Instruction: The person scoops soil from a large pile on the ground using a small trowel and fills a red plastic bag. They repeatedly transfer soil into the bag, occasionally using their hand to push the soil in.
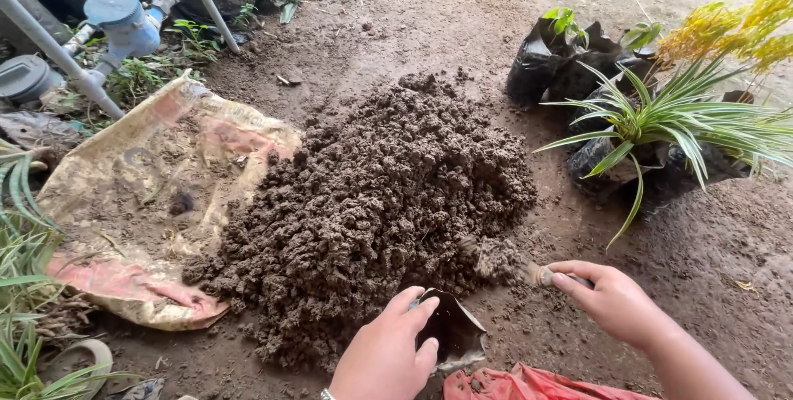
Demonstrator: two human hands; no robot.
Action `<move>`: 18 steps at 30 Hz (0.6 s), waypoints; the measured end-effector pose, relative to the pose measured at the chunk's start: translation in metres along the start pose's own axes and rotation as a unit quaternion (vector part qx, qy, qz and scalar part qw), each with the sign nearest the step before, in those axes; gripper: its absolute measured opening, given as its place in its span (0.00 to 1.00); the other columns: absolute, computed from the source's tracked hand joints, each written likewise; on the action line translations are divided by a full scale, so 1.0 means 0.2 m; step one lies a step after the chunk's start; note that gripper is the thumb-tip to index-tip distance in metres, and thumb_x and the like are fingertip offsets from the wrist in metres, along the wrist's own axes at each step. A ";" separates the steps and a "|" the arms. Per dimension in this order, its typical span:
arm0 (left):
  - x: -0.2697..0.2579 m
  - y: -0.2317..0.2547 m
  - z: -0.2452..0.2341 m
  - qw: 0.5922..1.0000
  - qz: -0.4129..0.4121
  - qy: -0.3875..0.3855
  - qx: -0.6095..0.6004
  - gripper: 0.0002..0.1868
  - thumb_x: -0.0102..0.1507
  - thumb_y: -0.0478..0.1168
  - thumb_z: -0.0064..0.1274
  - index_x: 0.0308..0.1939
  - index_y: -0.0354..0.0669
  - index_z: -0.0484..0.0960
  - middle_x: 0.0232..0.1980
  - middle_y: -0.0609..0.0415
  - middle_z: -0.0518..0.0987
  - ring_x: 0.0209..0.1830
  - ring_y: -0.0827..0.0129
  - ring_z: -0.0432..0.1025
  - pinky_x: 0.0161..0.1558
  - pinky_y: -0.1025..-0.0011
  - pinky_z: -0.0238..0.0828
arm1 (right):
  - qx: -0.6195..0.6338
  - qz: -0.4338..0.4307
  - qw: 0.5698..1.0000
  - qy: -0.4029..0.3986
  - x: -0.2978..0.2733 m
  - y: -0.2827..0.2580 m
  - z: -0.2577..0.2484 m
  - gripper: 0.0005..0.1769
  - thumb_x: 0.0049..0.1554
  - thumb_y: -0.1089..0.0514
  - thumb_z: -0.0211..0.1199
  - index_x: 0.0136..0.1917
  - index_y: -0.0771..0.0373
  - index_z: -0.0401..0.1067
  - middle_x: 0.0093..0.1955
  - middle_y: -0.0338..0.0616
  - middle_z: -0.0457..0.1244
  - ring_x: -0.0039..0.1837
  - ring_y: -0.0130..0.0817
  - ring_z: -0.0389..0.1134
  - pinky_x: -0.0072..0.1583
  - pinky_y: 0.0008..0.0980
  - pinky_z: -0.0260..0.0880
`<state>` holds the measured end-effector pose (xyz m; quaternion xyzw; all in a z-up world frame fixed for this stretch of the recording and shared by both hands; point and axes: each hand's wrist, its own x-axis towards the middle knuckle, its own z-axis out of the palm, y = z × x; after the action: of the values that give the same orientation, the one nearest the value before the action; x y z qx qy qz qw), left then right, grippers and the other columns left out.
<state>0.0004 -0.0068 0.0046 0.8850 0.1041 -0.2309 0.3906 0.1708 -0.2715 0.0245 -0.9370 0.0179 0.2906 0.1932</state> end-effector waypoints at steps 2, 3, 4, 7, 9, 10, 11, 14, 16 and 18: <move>-0.02 0.03 -0.02 1.000 0.001 -0.005 -0.010 0.32 0.66 0.46 0.47 0.75 0.56 0.65 0.84 0.69 0.53 0.59 0.58 0.75 0.63 0.59 0.68 | -0.007 -0.013 1.000 -0.007 -0.05 0.00 -0.02 0.20 0.58 0.41 0.62 0.59 0.42 0.87 0.46 0.32 0.72 0.49 0.27 0.67 0.56 0.26 0.62; -0.02 0.04 -0.03 1.000 0.002 -0.011 -0.020 0.33 0.65 0.42 0.46 0.76 0.52 0.62 0.84 0.71 0.52 0.62 0.61 0.74 0.66 0.61 0.67 | -0.013 -0.025 0.999 -0.015 -0.08 0.01 -0.02 0.19 0.57 0.42 0.64 0.58 0.41 0.89 0.33 0.36 0.67 0.37 0.28 0.60 0.47 0.25 0.60; -0.03 0.05 -0.04 1.000 0.002 -0.011 -0.020 0.33 0.65 0.42 0.46 0.76 0.52 0.62 0.84 0.71 0.52 0.62 0.61 0.74 0.66 0.61 0.67 | -0.013 -0.025 0.999 -0.014 -0.12 -0.02 -0.03 0.19 0.57 0.42 0.64 0.58 0.41 0.89 0.33 0.36 0.67 0.37 0.28 0.60 0.47 0.25 0.60; -0.04 0.07 -0.07 0.998 0.014 -0.044 -0.038 0.39 0.63 0.34 0.46 0.79 0.45 0.53 0.86 0.63 0.45 0.79 0.69 0.57 0.76 0.68 0.53 | 0.010 -0.044 0.998 -0.052 -0.24 -0.10 -0.04 0.19 0.55 0.45 0.65 0.57 0.43 0.89 0.57 0.23 0.81 0.59 0.19 0.78 0.65 0.22 0.70; -0.05 0.08 -0.07 0.997 0.011 -0.049 -0.059 0.44 0.60 0.30 0.45 0.80 0.44 0.49 0.86 0.60 0.44 0.84 0.71 0.45 0.80 0.70 0.41 | -0.007 -0.035 0.996 -0.086 -0.31 -0.17 -0.02 0.17 0.56 0.48 0.67 0.55 0.43 0.90 0.54 0.19 0.82 0.54 0.15 0.78 0.61 0.18 0.71; -0.07 0.10 -0.09 0.997 0.011 -0.047 -0.058 0.44 0.60 0.30 0.45 0.80 0.44 0.49 0.86 0.60 0.44 0.84 0.71 0.45 0.80 0.70 0.41 | -0.006 -0.036 0.996 -0.085 -0.33 -0.19 0.00 0.17 0.56 0.48 0.67 0.55 0.43 0.90 0.54 0.19 0.82 0.54 0.15 0.78 0.61 0.18 0.71; -0.08 0.13 -0.12 0.996 0.004 -0.065 -0.058 0.45 0.62 0.30 0.47 0.81 0.44 0.46 0.86 0.60 0.43 0.85 0.71 0.42 0.81 0.70 0.38 | -0.037 -0.051 0.995 -0.083 -0.35 -0.20 0.02 0.15 0.55 0.46 0.67 0.53 0.41 0.90 0.52 0.17 0.81 0.53 0.12 0.78 0.60 0.16 0.72; -0.12 0.17 -0.16 0.994 -0.008 -0.087 -0.063 0.46 0.64 0.28 0.50 0.82 0.46 0.42 0.87 0.60 0.40 0.86 0.71 0.40 0.82 0.71 0.35 | -0.136 -0.083 0.985 -0.068 -0.38 -0.23 0.09 0.14 0.55 0.39 0.64 0.51 0.33 0.87 0.51 0.13 0.78 0.54 0.12 0.76 0.59 0.18 0.71; -0.13 0.16 -0.15 0.993 -0.014 -0.093 -0.070 0.47 0.64 0.27 0.50 0.82 0.46 0.41 0.87 0.60 0.39 0.86 0.71 0.40 0.82 0.71 0.35 | -0.205 -0.098 0.972 -0.054 -0.39 -0.26 0.17 0.15 0.56 0.34 0.61 0.52 0.28 0.84 0.52 0.12 0.75 0.57 0.16 0.74 0.60 0.21 0.70; -0.11 0.11 -0.09 0.995 0.023 -0.053 -0.079 0.47 0.61 0.27 0.52 0.80 0.42 0.46 0.86 0.57 0.44 0.84 0.67 0.46 0.80 0.69 0.41 | -0.197 -0.098 0.975 -0.042 -0.42 -0.28 0.26 0.19 0.57 0.36 0.64 0.61 0.30 0.78 0.58 0.18 0.70 0.61 0.23 0.71 0.67 0.31 0.68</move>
<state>-0.0035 -0.0082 0.0408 0.8401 0.0814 -0.2593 0.4695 0.0821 -0.2064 0.0516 -0.9409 -0.1400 0.3067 0.0329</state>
